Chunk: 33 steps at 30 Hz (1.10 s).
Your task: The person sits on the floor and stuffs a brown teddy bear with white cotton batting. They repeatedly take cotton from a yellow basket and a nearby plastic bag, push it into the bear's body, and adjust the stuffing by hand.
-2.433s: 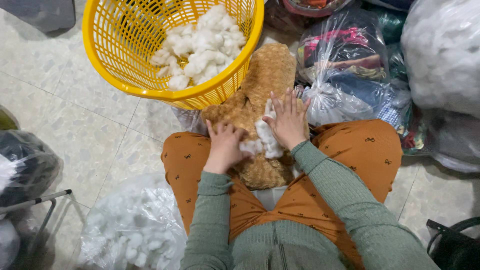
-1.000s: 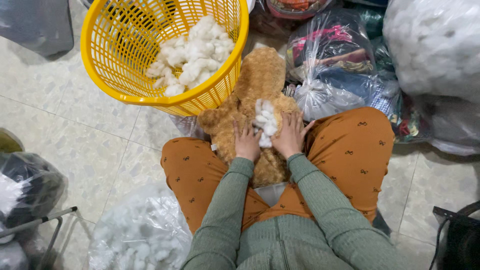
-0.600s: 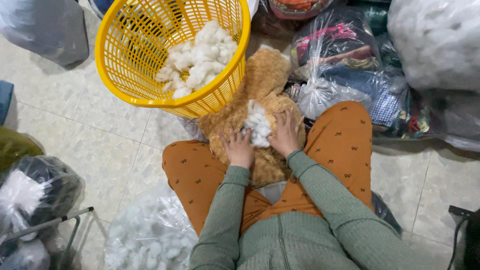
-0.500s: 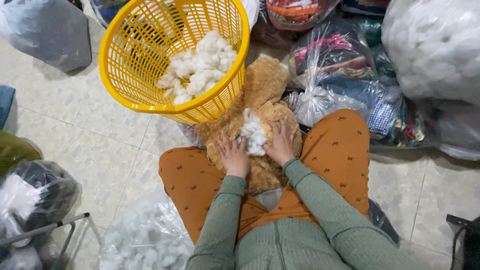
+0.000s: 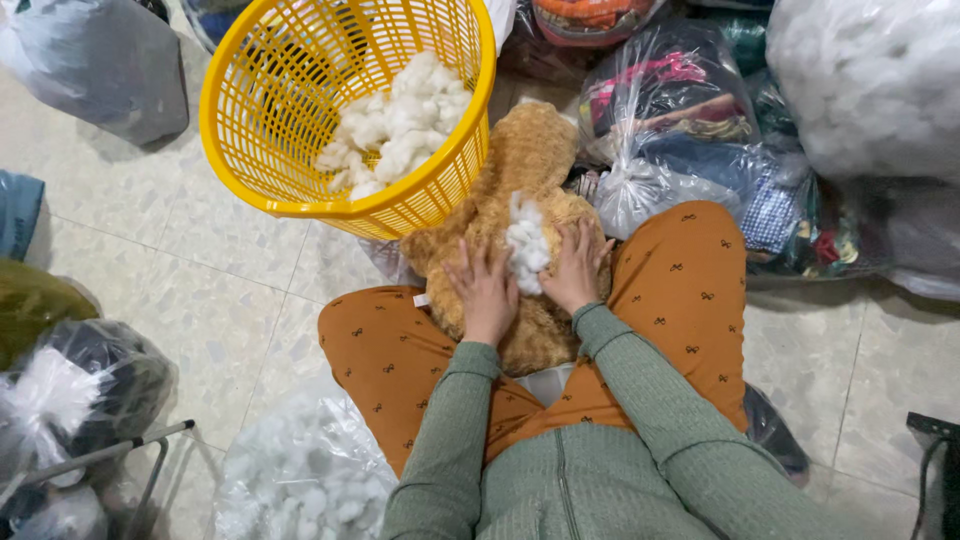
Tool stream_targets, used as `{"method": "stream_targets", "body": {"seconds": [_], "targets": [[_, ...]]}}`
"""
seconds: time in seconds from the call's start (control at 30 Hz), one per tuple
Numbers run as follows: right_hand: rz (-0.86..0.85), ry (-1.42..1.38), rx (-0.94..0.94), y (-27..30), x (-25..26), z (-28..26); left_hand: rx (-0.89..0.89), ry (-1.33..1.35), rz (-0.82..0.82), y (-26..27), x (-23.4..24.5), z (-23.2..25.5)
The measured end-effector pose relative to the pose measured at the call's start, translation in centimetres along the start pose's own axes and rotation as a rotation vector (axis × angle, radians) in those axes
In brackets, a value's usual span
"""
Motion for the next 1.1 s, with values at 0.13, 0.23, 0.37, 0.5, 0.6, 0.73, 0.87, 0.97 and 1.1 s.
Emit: {"method": "stream_targets", "body": {"seconds": [0.13, 0.23, 0.37, 0.5, 0.6, 0.73, 0.87, 0.97, 1.1], "targets": [[0.045, -0.035, 0.107, -0.2, 0.8, -1.3, 0.187, 0.089, -0.01, -0.6, -1.0, -2.4], [0.063, -0.018, 0.166, 0.1, 0.3, -1.9, 0.284, 0.07, -0.049, -0.2, -1.9, -3.4], [0.108, 0.114, 0.077, -0.7, 0.2, -0.6, 0.329, -0.03, -0.006, -0.7, -1.3, -3.7], [0.114, 0.046, -0.119, -1.1, 0.2, 2.0, 0.328, 0.019, 0.075, -0.5, -0.1, -3.3], [0.058, 0.135, -0.173, -1.4, -0.3, 2.3, 0.22, 0.05, 0.244, 0.1, 1.9, -2.1], [0.072, 0.149, -0.117, -1.1, 0.3, 0.8, 0.337, 0.106, 0.186, 0.7, 1.9, -2.4], [0.081, -0.061, -0.009, -0.6, 0.6, -0.8, 0.44, 0.23, 0.161, 0.7, 1.6, -3.5], [0.116, -0.038, 0.042, -1.4, 0.5, -1.0, 0.449, 0.207, 0.138, 0.3, 1.3, -3.5], [0.078, 0.078, -0.154, -1.8, -0.8, 2.6, 0.41, 0.218, 0.135, 0.4, 0.4, -3.1]]}}
Point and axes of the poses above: each hand's wrist, its own y-axis away from the middle knuckle, its own x-axis out of the back of the hand, z = x × y, the point moved 8 cm from there along -y, towards the middle knuckle, and after that the axes turned 2 degrees about -z, right-handed, at the moved point
